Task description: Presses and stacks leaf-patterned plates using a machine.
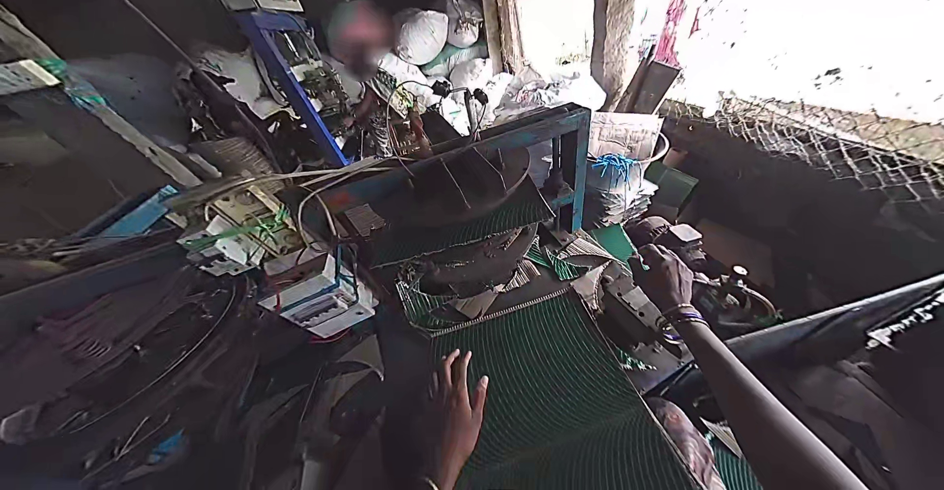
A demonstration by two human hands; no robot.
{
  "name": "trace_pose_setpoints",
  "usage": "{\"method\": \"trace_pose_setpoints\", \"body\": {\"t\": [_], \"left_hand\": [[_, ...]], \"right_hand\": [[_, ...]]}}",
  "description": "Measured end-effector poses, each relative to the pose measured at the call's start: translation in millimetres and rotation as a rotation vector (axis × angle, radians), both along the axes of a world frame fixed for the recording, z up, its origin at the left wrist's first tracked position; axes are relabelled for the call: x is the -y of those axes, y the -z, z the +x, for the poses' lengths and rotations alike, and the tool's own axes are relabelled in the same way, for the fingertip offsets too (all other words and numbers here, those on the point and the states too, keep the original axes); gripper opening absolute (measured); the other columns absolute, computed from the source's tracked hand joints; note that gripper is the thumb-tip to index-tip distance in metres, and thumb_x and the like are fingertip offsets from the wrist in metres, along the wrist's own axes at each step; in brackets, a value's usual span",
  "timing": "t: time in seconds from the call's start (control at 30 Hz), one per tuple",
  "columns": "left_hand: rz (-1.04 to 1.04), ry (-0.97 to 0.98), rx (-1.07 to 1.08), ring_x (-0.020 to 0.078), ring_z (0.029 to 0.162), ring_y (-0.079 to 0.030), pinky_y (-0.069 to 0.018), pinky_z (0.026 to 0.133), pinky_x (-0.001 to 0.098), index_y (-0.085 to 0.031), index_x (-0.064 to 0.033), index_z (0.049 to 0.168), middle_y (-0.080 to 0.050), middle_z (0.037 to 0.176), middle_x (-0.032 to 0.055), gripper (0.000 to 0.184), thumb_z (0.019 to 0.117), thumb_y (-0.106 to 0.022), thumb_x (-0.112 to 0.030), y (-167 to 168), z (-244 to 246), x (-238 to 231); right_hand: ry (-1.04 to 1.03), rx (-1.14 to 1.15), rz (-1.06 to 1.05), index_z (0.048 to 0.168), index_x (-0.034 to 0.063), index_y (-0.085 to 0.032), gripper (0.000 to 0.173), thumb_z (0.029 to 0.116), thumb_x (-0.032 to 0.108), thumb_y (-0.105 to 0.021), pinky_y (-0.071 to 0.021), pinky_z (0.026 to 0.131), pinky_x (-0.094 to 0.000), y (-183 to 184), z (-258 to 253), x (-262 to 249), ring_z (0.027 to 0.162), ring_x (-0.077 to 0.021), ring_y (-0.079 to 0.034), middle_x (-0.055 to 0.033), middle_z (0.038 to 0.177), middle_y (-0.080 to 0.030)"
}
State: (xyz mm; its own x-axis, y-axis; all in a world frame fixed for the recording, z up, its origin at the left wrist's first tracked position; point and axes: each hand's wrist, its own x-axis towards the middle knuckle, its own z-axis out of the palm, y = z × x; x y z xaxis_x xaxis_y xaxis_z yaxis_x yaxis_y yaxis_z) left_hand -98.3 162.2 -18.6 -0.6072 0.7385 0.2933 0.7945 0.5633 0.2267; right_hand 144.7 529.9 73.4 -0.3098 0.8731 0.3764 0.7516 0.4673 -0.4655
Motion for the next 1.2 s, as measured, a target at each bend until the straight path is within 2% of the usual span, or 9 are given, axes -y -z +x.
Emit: {"method": "trace_pose_setpoints", "body": {"t": [0.1,0.5,0.7,0.87,0.93,1.0,1.07,1.13,1.2], "left_hand": [[0.026,0.004,-0.008,0.0370,0.135,-0.051,-0.0379,0.109,0.0600,-0.061,-0.0192,0.143,-0.052,0.151,0.0114,0.063,0.0990,-0.038,-0.060,0.0,-1.1,-0.3],[0.106,0.036,0.035,0.0402,0.139,-0.048,-0.0332,0.112,0.0633,-0.063,-0.0140,0.139,-0.054,0.149,0.0155,0.061,0.0982,-0.045,-0.055,4.5,-0.5,-0.3],[0.071,0.019,-0.001,0.0389,0.138,-0.049,-0.0367,0.109,0.0639,-0.063,-0.0182,0.140,-0.054,0.150,0.0124,0.063,0.0983,-0.040,-0.059,2.7,-1.4,0.2],[0.066,0.007,0.026,0.0386,0.139,-0.047,-0.0353,0.111,0.0630,-0.063,-0.0181,0.140,-0.054,0.150,0.0120,0.061,0.0979,-0.045,-0.057,-0.2,-0.1,1.6],[0.051,-0.002,0.038,0.0378,0.141,-0.046,-0.0344,0.112,0.0622,-0.062,-0.0193,0.142,-0.053,0.151,0.0111,0.060,0.0981,-0.046,-0.057,-1.9,0.1,1.0],[0.047,-0.004,0.033,0.0370,0.140,-0.046,-0.0348,0.112,0.0619,-0.062,-0.0194,0.142,-0.052,0.151,0.0111,0.059,0.0982,-0.046,-0.056,-1.6,0.2,-0.7],[0.044,-0.006,0.047,0.0370,0.140,-0.046,-0.0346,0.112,0.0624,-0.062,-0.0201,0.142,-0.052,0.152,0.0102,0.060,0.0980,-0.046,-0.057,-0.2,1.7,-0.9],[0.099,0.021,0.138,0.0372,0.139,-0.046,-0.0342,0.112,0.0630,-0.064,-0.0186,0.139,-0.053,0.150,0.0104,0.058,0.0961,-0.051,-0.056,-2.5,-3.5,4.1],[0.336,0.087,0.359,0.0333,0.135,-0.052,-0.0368,0.114,0.0570,-0.070,-0.0097,0.130,-0.061,0.141,0.0122,0.051,0.0934,-0.061,-0.045,-8.6,-14.0,4.4]], "right_hand": [[0.029,-0.002,0.018,0.104,0.0010,-0.072,0.030,0.1002,0.027,-0.059,-0.0516,0.079,-0.0625,-1.5,-2.1,0.9,0.096,-0.0420,-0.070,-0.0222,0.101,-0.072],[0.051,0.038,-0.021,0.103,0.0005,-0.071,0.027,0.1003,0.024,-0.057,-0.0513,0.080,-0.0622,-7.1,-2.7,5.7,0.097,-0.0430,-0.071,-0.0236,0.099,-0.072],[0.036,0.013,-0.002,0.101,0.0004,-0.071,0.025,0.0985,0.022,-0.058,-0.0514,0.077,-0.0627,-4.7,-1.9,3.7,0.094,-0.0429,-0.071,-0.0230,0.096,-0.072],[0.081,-0.186,0.001,0.121,0.0049,-0.072,0.030,0.0978,0.002,-0.053,-0.0505,0.093,-0.0642,-8.5,22.0,22.8,0.115,-0.0416,-0.066,-0.0207,0.122,-0.070],[0.087,-0.404,0.051,0.115,-0.0021,-0.072,0.026,0.1008,0.001,-0.051,-0.0508,0.099,-0.0593,7.3,57.1,46.0,0.114,-0.0388,-0.067,-0.0226,0.120,-0.071],[0.069,-0.568,0.106,0.106,-0.0079,-0.072,0.023,0.0999,-0.001,-0.050,-0.0545,0.094,-0.0562,33.3,87.2,71.0,0.102,-0.0370,-0.071,-0.0250,0.108,-0.072],[0.040,-0.618,0.147,0.104,-0.0078,-0.072,0.026,0.0949,-0.005,-0.048,-0.0524,0.090,-0.0577,47.2,103.0,80.2,0.099,-0.0387,-0.070,-0.0255,0.105,-0.073],[0.021,-0.619,0.166,0.104,-0.0076,-0.072,0.026,0.0945,-0.007,-0.048,-0.0549,0.090,-0.0537,53.7,103.4,83.9,0.099,-0.0357,-0.071,-0.0241,0.105,-0.072],[0.033,-0.578,0.190,0.103,-0.0071,-0.073,0.027,0.0938,-0.007,-0.048,-0.0502,0.090,-0.0630,51.1,104.3,82.3,0.100,-0.0421,-0.069,-0.0259,0.105,-0.072]]}}
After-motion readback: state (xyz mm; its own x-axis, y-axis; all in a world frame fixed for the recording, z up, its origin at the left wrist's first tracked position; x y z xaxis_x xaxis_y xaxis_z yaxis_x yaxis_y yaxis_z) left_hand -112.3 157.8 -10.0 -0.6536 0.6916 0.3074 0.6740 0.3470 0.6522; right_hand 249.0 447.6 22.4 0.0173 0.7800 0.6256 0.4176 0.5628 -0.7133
